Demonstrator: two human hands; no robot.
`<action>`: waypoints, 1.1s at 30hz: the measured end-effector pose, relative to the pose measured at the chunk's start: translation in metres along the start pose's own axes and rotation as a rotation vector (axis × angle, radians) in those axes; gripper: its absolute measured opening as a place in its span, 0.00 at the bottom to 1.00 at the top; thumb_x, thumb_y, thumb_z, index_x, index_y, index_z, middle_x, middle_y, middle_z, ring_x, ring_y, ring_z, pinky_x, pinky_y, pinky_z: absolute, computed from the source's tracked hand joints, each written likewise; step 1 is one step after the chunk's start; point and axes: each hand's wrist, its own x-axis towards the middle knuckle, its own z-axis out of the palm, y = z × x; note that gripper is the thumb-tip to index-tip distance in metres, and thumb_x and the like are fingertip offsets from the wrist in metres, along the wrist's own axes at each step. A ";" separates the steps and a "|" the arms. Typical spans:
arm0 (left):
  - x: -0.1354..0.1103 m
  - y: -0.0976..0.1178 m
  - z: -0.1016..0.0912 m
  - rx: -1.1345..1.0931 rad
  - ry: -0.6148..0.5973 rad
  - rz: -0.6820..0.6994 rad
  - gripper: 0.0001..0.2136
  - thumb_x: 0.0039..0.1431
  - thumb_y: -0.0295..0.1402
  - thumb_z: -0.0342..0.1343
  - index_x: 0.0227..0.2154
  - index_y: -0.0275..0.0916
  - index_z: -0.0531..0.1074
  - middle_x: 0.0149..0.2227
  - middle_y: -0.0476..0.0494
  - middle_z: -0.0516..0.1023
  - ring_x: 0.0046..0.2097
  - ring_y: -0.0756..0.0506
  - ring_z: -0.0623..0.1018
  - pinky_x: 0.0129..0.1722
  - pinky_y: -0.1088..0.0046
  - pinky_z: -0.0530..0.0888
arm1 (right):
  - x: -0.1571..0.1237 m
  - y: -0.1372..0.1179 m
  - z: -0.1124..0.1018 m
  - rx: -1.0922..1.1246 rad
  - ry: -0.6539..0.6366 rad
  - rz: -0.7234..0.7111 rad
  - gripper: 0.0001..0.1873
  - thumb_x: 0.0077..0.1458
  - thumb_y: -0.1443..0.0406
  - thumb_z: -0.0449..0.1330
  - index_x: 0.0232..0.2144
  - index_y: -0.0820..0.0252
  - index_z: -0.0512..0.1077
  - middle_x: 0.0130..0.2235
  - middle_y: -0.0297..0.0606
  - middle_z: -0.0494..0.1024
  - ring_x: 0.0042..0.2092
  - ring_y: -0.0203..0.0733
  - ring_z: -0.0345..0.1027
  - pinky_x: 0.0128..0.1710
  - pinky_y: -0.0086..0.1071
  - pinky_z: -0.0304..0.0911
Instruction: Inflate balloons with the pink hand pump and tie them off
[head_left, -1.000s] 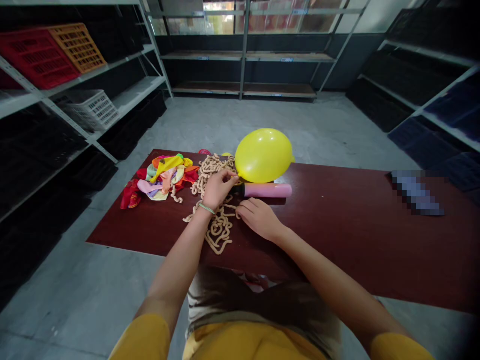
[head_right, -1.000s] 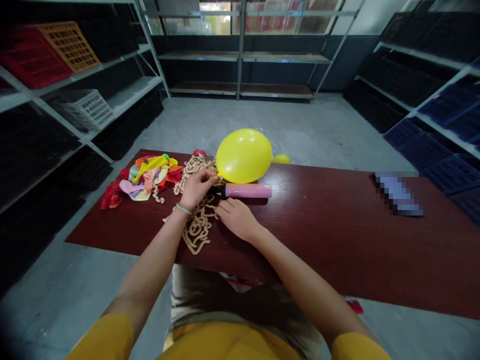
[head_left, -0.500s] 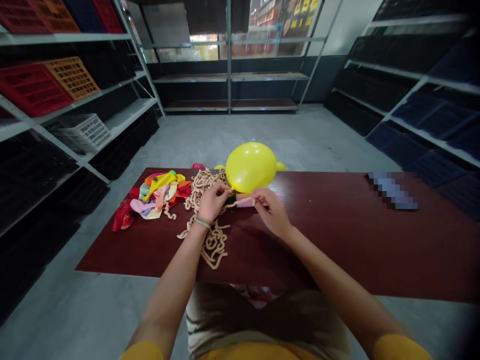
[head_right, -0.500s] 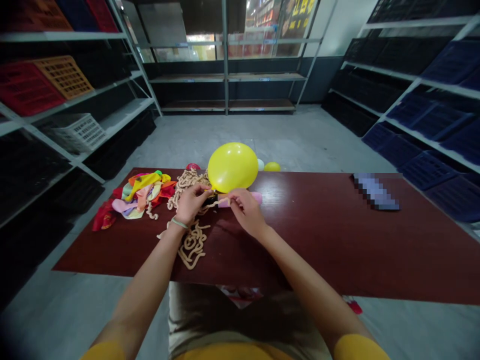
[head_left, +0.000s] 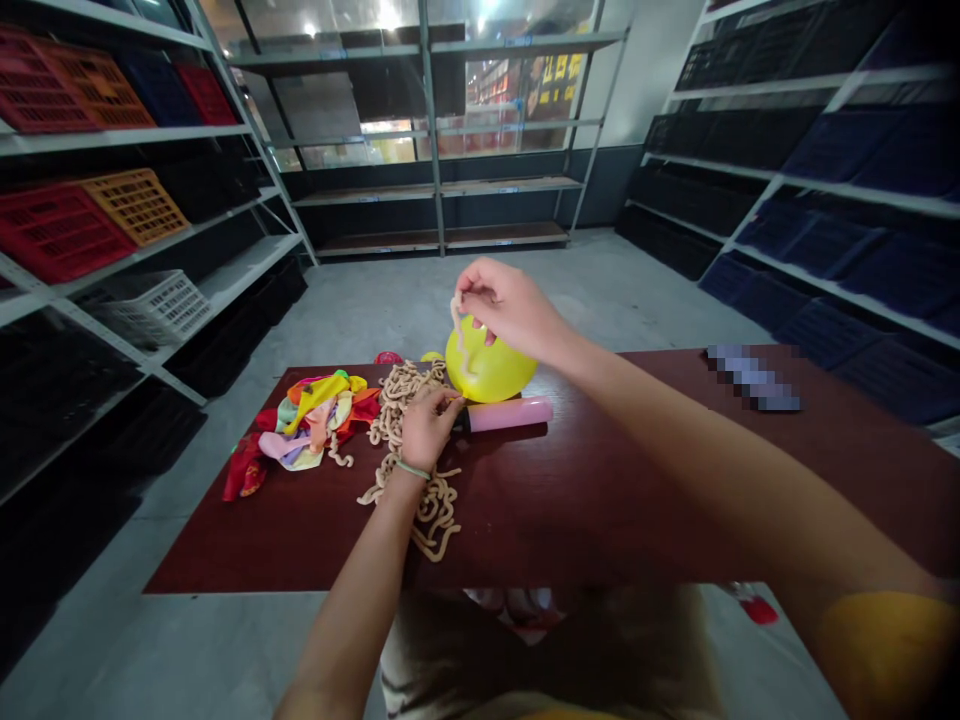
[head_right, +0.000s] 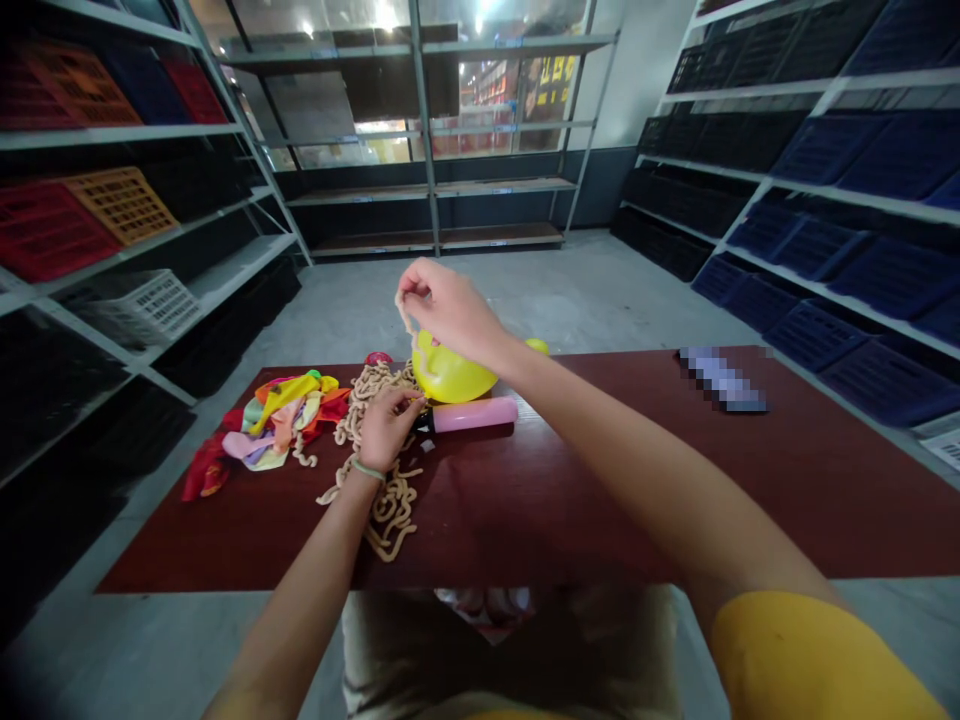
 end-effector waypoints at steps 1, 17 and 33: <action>0.000 0.000 0.000 0.015 0.014 0.004 0.09 0.61 0.39 0.57 0.36 0.41 0.79 0.35 0.44 0.77 0.38 0.46 0.74 0.41 0.71 0.70 | 0.005 0.000 0.003 -0.003 0.015 -0.008 0.02 0.60 0.68 0.53 0.36 0.59 0.64 0.36 0.32 0.73 0.33 0.32 0.67 0.29 0.27 0.65; 0.003 0.002 0.004 -0.148 0.223 0.063 0.04 0.58 0.33 0.59 0.31 0.39 0.78 0.46 0.40 0.76 0.51 0.43 0.73 0.55 0.63 0.67 | -0.058 0.057 0.047 0.050 0.014 0.136 0.04 0.56 0.63 0.56 0.34 0.57 0.68 0.34 0.35 0.78 0.34 0.37 0.70 0.33 0.32 0.66; 0.006 -0.001 0.009 -0.742 0.196 -0.342 0.11 0.52 0.39 0.62 0.32 0.37 0.75 0.30 0.47 0.80 0.33 0.48 0.78 0.38 0.71 0.75 | -0.088 0.096 0.074 0.338 0.115 0.459 0.09 0.55 0.58 0.57 0.34 0.54 0.62 0.34 0.33 0.75 0.38 0.40 0.72 0.40 0.38 0.68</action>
